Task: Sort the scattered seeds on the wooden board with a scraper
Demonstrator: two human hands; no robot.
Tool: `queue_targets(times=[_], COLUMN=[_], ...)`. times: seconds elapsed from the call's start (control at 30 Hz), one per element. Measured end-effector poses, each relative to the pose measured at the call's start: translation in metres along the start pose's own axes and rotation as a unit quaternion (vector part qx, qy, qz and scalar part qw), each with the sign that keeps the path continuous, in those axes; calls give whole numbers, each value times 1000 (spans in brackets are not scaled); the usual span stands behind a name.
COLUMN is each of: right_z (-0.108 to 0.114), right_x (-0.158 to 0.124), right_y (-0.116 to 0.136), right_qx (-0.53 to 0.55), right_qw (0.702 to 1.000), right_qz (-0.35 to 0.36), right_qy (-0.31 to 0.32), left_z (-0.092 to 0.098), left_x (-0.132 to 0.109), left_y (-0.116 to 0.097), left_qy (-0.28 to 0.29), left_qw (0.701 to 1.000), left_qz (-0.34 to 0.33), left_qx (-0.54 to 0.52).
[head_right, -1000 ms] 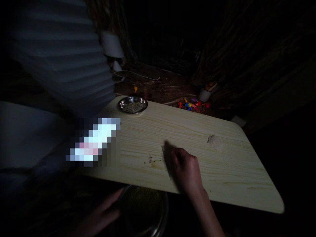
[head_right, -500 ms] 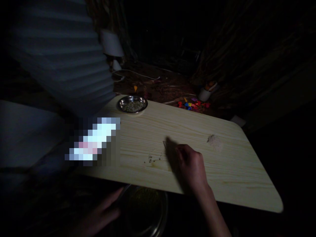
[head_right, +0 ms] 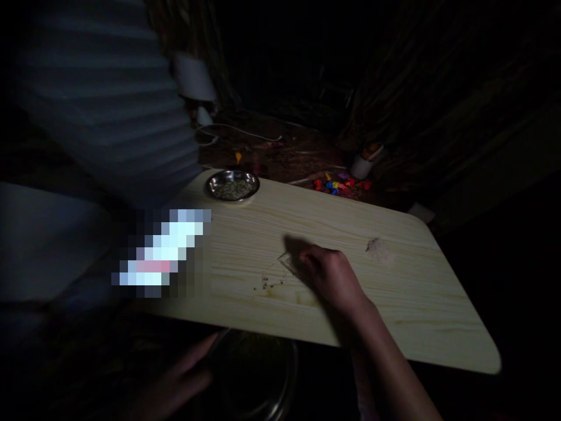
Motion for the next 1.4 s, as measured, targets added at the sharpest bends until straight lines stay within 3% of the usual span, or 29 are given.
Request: queue_targets(times=[0.33, 0.53, 0.73, 1.13, 1.4], right_z=[2, 2, -1, 4, 21], right_x=[0, -7, -11, -19, -23], right_y=[-7, -5, -5, 17, -20], right_qx=[-5, -9, -18, -78, -84], right_qw=[1000, 1000, 999, 996, 990], right_qz=[-1, -20, -37, -31, -104], right_qy=[-8, -6, -4, -10, -47], left_z=[5, 2, 4, 9, 9], left_x=[0, 1, -2, -2, 0], left_y=[-17, -13, -18, -22, -18], left_qy=[9, 20, 51, 26, -9], left_qw=[1000, 998, 998, 999, 1000], left_qz=[3, -4, 34, 20, -3], left_qx=[11, -54, -4, -16, -1])
Point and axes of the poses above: each hand's wrist, its own x-axis towards the middle knuckle, its own z-axis out of the back of the hand, y = z × x, the point moved 6 cm from there along x, towards the middle knuckle, and after that the axes turned 2 degrees about y, right-handed, at the moved point
